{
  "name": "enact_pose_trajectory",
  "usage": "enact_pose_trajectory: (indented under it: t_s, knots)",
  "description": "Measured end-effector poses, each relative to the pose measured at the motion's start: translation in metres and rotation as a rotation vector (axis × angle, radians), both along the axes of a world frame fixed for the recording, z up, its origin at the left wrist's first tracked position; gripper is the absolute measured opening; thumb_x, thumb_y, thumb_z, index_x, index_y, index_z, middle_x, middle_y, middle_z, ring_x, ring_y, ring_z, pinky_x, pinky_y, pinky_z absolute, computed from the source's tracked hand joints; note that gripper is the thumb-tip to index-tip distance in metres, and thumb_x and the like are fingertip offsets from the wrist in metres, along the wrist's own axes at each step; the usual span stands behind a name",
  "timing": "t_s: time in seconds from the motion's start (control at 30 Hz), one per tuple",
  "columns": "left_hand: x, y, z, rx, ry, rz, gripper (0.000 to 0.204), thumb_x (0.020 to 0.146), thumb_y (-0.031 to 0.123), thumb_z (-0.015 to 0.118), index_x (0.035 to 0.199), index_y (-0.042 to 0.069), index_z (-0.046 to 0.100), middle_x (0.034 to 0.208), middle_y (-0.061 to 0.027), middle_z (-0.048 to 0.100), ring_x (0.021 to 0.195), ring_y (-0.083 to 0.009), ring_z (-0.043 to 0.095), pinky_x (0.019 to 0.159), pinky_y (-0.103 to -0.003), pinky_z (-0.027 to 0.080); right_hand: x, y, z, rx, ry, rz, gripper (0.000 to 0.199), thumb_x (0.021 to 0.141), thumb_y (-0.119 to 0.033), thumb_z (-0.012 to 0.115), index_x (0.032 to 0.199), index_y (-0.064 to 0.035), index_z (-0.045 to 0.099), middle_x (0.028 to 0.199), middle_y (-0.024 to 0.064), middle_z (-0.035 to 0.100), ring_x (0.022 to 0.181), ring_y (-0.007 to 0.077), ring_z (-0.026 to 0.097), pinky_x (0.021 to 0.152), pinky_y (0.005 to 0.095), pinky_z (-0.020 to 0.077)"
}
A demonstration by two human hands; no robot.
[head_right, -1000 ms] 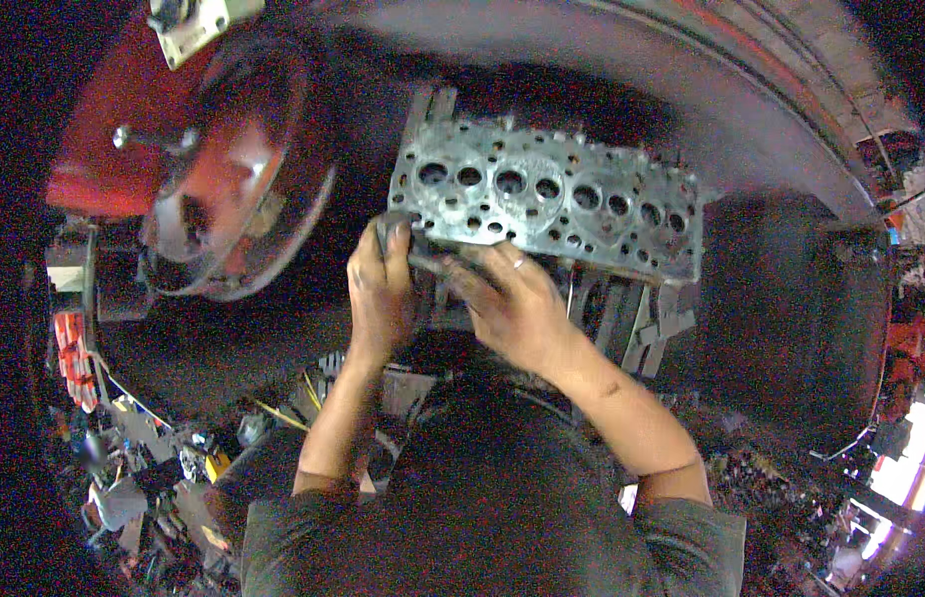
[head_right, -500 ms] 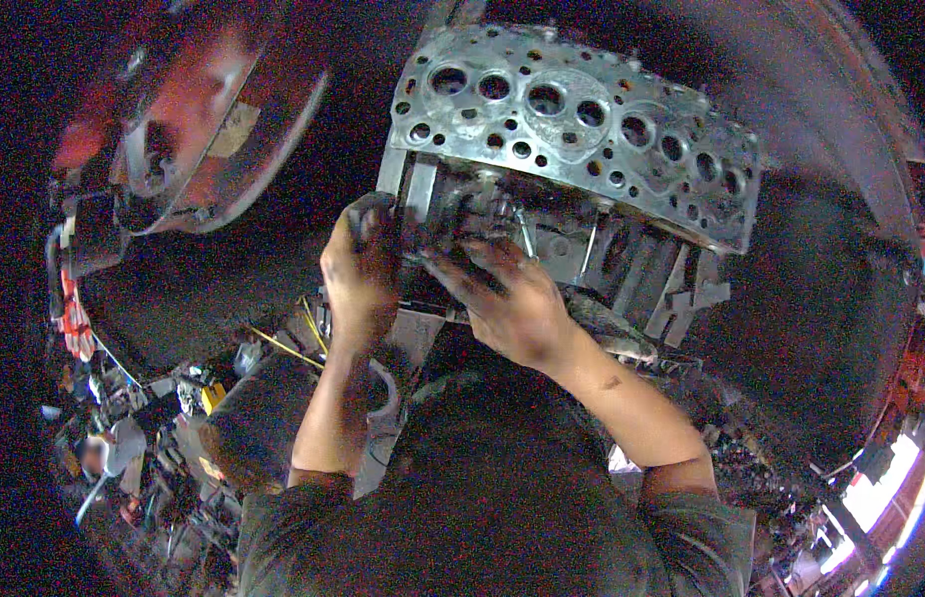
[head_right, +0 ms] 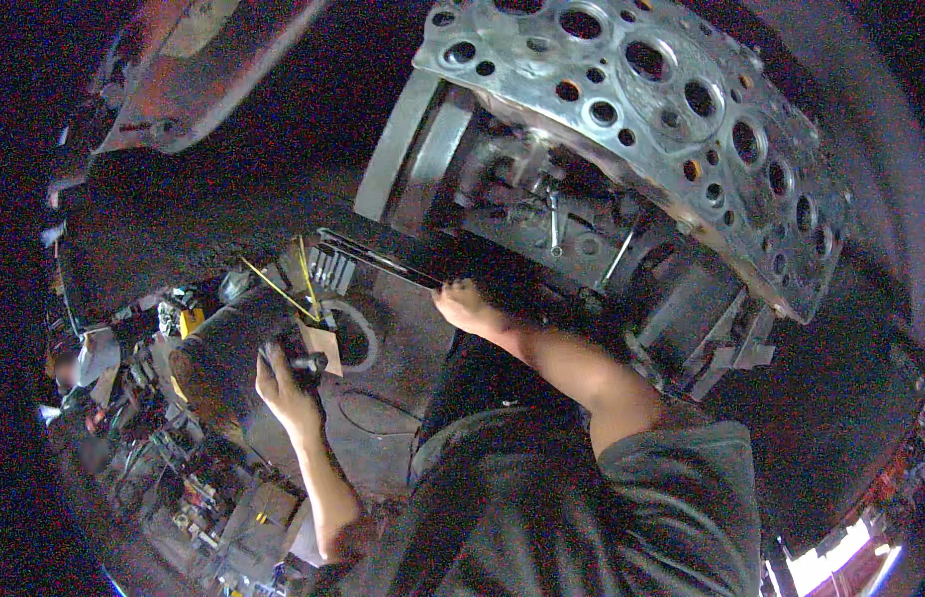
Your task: The person secures a metal engine block in a red milling machine vise, then uses a wrench to tighten the vise. They walk to a nearby workbench, interact with another person, and return to the machine to continue adjusting the block and vise.
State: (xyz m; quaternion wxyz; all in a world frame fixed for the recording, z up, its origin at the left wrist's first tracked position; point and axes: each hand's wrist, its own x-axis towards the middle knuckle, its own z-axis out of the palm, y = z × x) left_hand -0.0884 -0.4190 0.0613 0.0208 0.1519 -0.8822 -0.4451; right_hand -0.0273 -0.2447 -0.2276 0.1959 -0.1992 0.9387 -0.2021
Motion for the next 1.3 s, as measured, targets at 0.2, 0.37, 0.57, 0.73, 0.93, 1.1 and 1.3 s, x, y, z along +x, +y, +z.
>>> enact_pose_trajectory:
  t_s: [0.2, 0.37, 0.57, 0.73, 0.93, 1.1, 1.3]
  knots:
    - [0.069, -0.01, -0.02, 0.055, -0.103, 0.093, 0.029, 0.099, 0.023, 0.047, 0.097, -0.003, 0.06, 0.072, -0.0033, 0.056, 0.063, -0.0119, 0.049, 0.055, -0.027, 0.04, -0.056, -0.032, 0.031, -0.107, 0.151, -0.264, 0.026, 0.089, -0.02, 0.051, 0.107, -0.0034, 0.059, 0.09, 0.0165, 0.065, 0.082, 0.0344, 0.066, 0.065, 0.0474, 0.0539]
    - [0.098, 0.007, -0.011, 0.233, -0.213, 0.144, 0.029, 0.099, 0.023, 0.049, 0.097, -0.003, 0.061, 0.073, -0.0017, 0.055, 0.064, -0.0103, 0.048, 0.057, -0.025, 0.038, -0.075, -0.021, 0.074, -0.341, -0.024, -0.479, 0.031, 0.091, -0.031, 0.056, 0.101, -0.0013, 0.056, 0.087, 0.0211, 0.065, 0.081, 0.0396, 0.064, 0.069, 0.0504, 0.0518]
    - [0.106, 0.059, -0.002, -0.163, 0.036, -0.153, 0.029, 0.099, 0.017, 0.046, 0.107, -0.008, 0.058, 0.091, -0.0214, 0.065, 0.078, -0.0321, 0.061, 0.074, -0.04, 0.046, 0.02, 0.031, 0.187, -0.991, 0.171, -0.604, 0.047, 0.1, -0.042, 0.041, 0.114, -0.0009, 0.059, 0.088, 0.0207, 0.067, 0.091, 0.0325, 0.063, 0.085, 0.0416, 0.0447]
    - [0.105, 0.104, 0.013, -0.28, 0.103, -0.447, 0.029, 0.092, 0.006, 0.052, 0.116, -0.01, 0.053, 0.103, -0.0274, 0.064, 0.096, -0.0405, 0.064, 0.083, -0.042, 0.049, 0.082, 0.092, 0.262, -1.091, -0.633, -0.535, 0.034, 0.097, -0.03, 0.052, 0.104, 0.0021, 0.06, 0.092, 0.0109, 0.063, 0.081, 0.0187, 0.061, 0.077, 0.0365, 0.0468]
    - [0.081, 0.149, 0.04, -0.198, 0.104, -0.599, 0.032, 0.094, 0.011, 0.051, 0.116, -0.012, 0.053, 0.099, -0.0299, 0.063, 0.091, -0.0445, 0.062, 0.08, -0.044, 0.048, 0.09, 0.125, 0.3, -0.679, 0.651, -0.459, 0.042, 0.078, -0.016, 0.074, 0.116, -0.0027, 0.061, 0.091, 0.0143, 0.062, 0.081, 0.0317, 0.062, 0.074, 0.0394, 0.0506]
    - [0.046, 0.176, 0.064, -0.285, 0.301, -0.575, 0.033, 0.094, 0.011, 0.052, 0.116, -0.013, 0.051, 0.097, -0.0304, 0.063, 0.09, -0.0442, 0.063, 0.079, -0.045, 0.049, 0.067, 0.155, 0.327, -0.975, -0.075, -0.785, 0.04, 0.08, -0.028, 0.075, 0.109, -0.0028, 0.064, 0.093, 0.0139, 0.065, 0.08, 0.027, 0.063, 0.071, 0.0326, 0.05]
    - [-0.016, 0.193, 0.094, -0.053, 0.364, -0.664, 0.027, 0.095, 0.013, 0.05, 0.111, -0.009, 0.055, 0.092, -0.0279, 0.064, 0.086, -0.0429, 0.063, 0.075, -0.044, 0.048, 0.021, 0.162, 0.368, -0.704, 0.521, -0.675, 0.025, 0.088, -0.02, 0.063, 0.1, 0.003, 0.062, 0.09, 0.019, 0.064, 0.087, 0.0357, 0.061, 0.078, 0.041, 0.05]
